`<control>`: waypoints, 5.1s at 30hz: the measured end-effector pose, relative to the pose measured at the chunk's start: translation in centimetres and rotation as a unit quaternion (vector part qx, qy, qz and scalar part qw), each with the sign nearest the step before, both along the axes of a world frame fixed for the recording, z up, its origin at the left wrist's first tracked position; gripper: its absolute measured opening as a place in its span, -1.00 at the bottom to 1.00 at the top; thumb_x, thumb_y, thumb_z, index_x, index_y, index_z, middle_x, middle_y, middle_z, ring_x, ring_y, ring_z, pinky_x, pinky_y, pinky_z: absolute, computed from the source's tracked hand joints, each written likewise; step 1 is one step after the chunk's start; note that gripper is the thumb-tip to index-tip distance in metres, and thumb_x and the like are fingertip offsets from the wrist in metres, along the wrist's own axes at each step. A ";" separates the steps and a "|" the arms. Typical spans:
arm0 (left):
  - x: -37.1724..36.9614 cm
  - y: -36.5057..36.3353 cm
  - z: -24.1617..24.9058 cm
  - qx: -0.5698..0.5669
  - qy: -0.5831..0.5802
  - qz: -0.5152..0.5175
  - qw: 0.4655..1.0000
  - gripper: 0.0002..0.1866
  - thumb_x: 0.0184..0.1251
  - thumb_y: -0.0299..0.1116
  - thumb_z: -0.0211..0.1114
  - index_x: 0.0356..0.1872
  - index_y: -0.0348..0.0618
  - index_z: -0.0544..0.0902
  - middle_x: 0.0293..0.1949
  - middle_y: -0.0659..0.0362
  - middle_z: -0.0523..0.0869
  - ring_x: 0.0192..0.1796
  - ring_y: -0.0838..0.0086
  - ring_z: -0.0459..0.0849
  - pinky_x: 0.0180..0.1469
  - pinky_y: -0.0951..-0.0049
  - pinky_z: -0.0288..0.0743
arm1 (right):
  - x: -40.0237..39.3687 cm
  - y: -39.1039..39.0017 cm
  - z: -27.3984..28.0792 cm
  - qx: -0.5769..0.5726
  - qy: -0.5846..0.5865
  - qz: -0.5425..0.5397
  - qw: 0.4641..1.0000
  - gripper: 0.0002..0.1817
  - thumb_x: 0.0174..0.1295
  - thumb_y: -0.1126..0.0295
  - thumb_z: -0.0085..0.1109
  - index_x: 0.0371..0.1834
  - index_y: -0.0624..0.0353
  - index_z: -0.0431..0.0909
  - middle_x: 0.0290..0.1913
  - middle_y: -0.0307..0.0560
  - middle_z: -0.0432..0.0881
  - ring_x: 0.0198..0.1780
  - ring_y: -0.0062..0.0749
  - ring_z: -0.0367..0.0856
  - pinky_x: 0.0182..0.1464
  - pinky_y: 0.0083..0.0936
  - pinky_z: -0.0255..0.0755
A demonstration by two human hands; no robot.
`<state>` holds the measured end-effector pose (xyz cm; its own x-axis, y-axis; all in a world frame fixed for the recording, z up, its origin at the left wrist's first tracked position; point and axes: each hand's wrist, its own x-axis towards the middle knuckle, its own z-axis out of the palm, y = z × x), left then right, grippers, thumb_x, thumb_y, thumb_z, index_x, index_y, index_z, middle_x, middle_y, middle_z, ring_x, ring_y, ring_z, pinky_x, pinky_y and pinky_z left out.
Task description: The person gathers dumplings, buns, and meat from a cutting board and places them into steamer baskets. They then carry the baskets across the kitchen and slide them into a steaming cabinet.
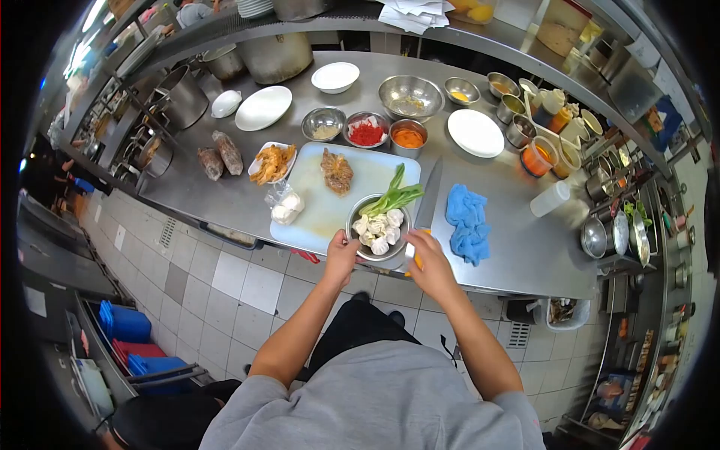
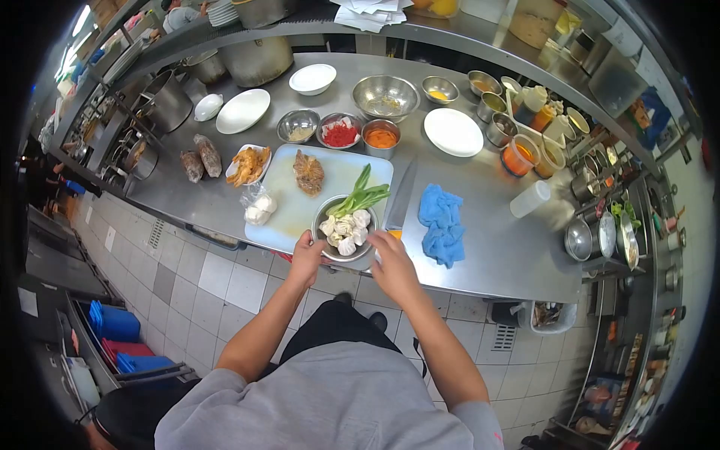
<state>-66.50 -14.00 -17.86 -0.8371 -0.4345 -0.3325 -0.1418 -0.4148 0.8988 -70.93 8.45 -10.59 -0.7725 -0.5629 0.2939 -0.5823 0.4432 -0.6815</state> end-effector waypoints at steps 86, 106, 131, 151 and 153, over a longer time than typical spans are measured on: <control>-12.2 12.4 1.5 0.176 -0.076 0.079 0.978 -0.88 0.33 -0.52 0.24 -0.27 -0.08 0.47 -0.37 0.25 0.62 -0.40 0.58 0.65 -0.44 0.52 0.61 | -68.3 -0.3 -13.8 0.233 0.026 -0.191 0.953 -0.49 0.43 0.11 0.09 0.31 0.20 0.47 0.09 0.04 0.65 -0.05 -0.27 0.62 -0.03 -0.41 0.46; -26.9 13.9 0.8 0.108 0.105 -0.181 0.972 -0.76 0.57 -0.32 0.15 0.11 -0.17 0.48 0.08 0.18 0.59 0.08 0.44 0.66 0.00 0.36 0.69 | -34.2 12.1 -6.4 -0.320 -0.480 -0.199 0.792 -0.63 0.36 0.46 -0.01 0.23 0.21 0.37 0.02 0.05 0.63 -0.20 -0.14 0.74 -0.36 -0.22 0.71; -6.6 11.4 0.1 0.158 -0.023 -0.053 0.986 -0.78 0.56 -0.44 0.13 0.12 -0.21 0.55 0.16 0.09 0.65 0.06 0.46 0.66 0.07 0.42 0.58 | -72.1 10.2 -9.7 -0.449 -0.349 -0.284 0.772 -0.71 0.37 0.15 0.12 0.02 0.05 0.53 -0.12 -0.10 0.65 -0.21 -0.27 0.65 -0.23 -0.35 0.61; -8.1 10.8 1.0 0.096 -0.060 0.055 0.992 -0.84 0.55 -0.37 0.17 0.02 -0.18 0.54 0.06 0.11 0.69 -0.02 0.42 0.69 -0.01 0.39 0.59 | -75.3 -0.4 -11.8 -0.321 -0.497 -0.238 0.770 -0.63 0.34 0.09 0.12 0.00 0.14 0.54 -0.12 -0.03 0.65 -0.26 -0.27 0.64 -0.30 -0.44 0.62; -8.5 10.8 1.3 0.093 -0.060 0.069 0.991 -0.87 0.54 -0.37 0.17 -0.04 -0.18 0.54 0.05 0.09 0.69 -0.05 0.43 0.69 -0.03 0.40 0.59 | -74.6 -1.2 -11.9 -0.362 -0.505 -0.211 0.755 -0.66 0.35 0.13 0.13 0.01 0.13 0.54 -0.11 -0.02 0.65 -0.25 -0.27 0.63 -0.29 -0.44 0.62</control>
